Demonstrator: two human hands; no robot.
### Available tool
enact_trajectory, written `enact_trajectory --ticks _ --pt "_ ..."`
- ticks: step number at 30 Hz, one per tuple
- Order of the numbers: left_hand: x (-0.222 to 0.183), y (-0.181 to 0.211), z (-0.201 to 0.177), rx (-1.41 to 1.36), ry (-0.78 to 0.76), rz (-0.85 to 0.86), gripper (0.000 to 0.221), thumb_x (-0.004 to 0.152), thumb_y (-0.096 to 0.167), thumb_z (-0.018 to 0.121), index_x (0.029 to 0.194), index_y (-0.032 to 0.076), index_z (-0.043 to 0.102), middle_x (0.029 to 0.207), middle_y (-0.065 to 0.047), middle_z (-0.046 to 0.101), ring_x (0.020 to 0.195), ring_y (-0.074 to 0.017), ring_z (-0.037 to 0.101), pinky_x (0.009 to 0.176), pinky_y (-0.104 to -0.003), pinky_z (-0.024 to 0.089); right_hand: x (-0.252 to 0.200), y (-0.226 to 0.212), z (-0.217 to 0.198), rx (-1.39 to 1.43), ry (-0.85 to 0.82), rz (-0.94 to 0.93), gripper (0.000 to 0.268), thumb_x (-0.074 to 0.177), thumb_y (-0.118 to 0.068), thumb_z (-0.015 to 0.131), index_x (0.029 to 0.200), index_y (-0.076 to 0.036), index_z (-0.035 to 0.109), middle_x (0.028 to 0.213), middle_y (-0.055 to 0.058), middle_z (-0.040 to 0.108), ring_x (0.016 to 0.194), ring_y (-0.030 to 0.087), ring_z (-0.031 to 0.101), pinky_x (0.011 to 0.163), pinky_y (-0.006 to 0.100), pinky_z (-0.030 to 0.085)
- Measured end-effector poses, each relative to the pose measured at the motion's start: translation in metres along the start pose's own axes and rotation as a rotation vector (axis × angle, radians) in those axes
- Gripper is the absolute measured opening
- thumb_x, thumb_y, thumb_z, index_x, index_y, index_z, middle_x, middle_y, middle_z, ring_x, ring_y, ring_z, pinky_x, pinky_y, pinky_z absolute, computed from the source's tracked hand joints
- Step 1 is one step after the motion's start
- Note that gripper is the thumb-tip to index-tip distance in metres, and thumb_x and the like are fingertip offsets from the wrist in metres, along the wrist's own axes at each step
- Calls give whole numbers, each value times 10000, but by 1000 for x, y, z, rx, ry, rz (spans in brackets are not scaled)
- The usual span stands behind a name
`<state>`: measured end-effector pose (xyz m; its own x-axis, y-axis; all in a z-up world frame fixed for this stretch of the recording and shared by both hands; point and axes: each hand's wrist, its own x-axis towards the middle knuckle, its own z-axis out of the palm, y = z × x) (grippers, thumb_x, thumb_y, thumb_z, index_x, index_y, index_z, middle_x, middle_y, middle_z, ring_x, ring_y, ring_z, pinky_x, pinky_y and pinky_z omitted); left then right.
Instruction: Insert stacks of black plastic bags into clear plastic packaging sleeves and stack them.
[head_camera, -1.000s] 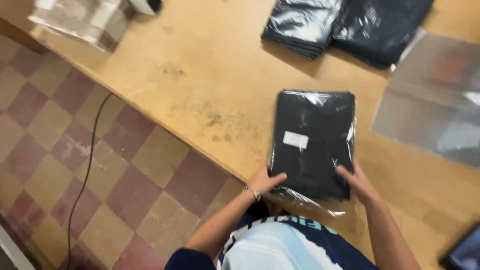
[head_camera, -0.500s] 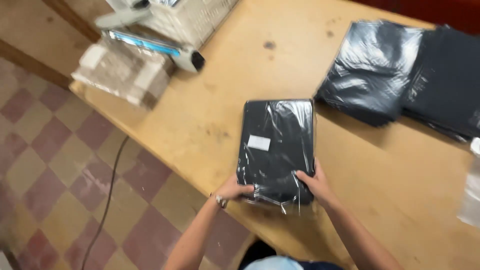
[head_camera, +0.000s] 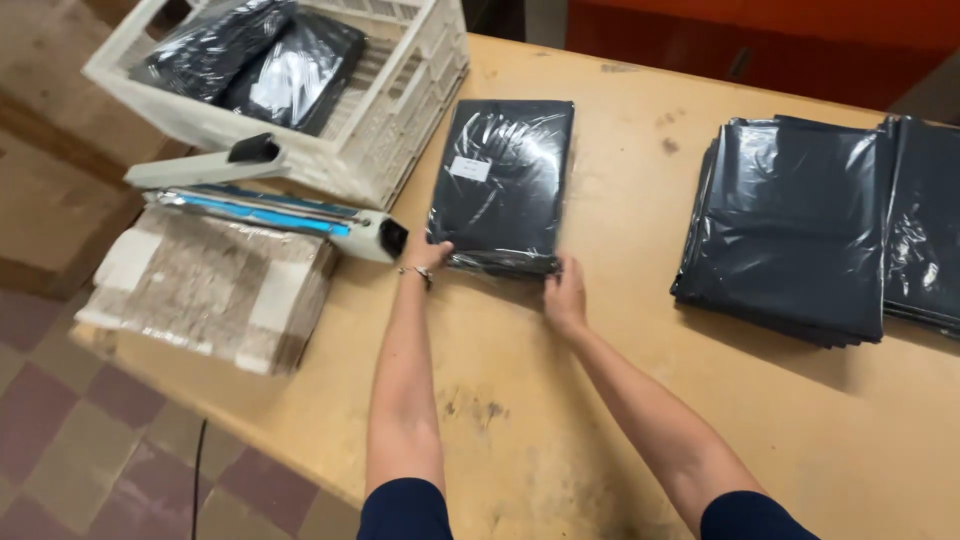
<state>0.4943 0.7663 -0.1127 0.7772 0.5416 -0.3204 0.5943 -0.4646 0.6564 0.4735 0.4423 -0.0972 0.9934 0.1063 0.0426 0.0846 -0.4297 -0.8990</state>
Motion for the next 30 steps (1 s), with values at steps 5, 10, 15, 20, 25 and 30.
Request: enact_trajectory --ticks 5,10,15,20,25,30 --pt "23 16 -20 165 116 85 550 801 263 762 1316 116 634 1220 -184 707 1165 -364 679 989 -489 562 5 1 18 -41 -130 -67 603 923 -82 639 1495 -163 466 1376 144 538 1357 353 508 1171 456 400" --pt "-66 65 -28 370 103 171 498 937 133 644 1412 33 532 1246 -265 672 1177 -425 665 985 -508 557 0 45 -3 -52 -204 -185 704 886 -161 725 1533 -156 448 1427 169 543 1426 357 449 1237 478 325" --pt "-142 68 34 1030 720 784 431 939 119 666 1363 53 628 1414 -185 617 1346 -430 513 752 -558 618 -81 57 -108 -44 -204 -346 363 896 -222 737 1247 -136 695 1160 114 684 1199 341 627 1089 470 471" --pt "-261 182 163 724 333 1114 609 813 173 786 1359 -14 592 1359 -210 619 1320 -359 545 1127 -440 458 -174 77 -241 28 -99 -181 213 914 -203 723 1113 -131 749 1038 132 738 1042 357 700 945 470 553" --pt "-291 256 261 190 -170 865 985 763 73 850 1544 -96 275 1529 -345 406 1440 -482 386 1234 -543 317 -136 186 -350 142 283 203 502 889 -139 745 1360 -74 583 1082 150 667 979 335 698 840 441 580" --pt "-279 260 303 316 84 608 896 757 84 722 1555 -20 328 1427 -257 533 1320 -409 540 1177 -469 397 -39 175 -409 511 85 182 855 967 -202 689 1635 -12 188 1655 317 206 1538 446 201 1272 507 258"
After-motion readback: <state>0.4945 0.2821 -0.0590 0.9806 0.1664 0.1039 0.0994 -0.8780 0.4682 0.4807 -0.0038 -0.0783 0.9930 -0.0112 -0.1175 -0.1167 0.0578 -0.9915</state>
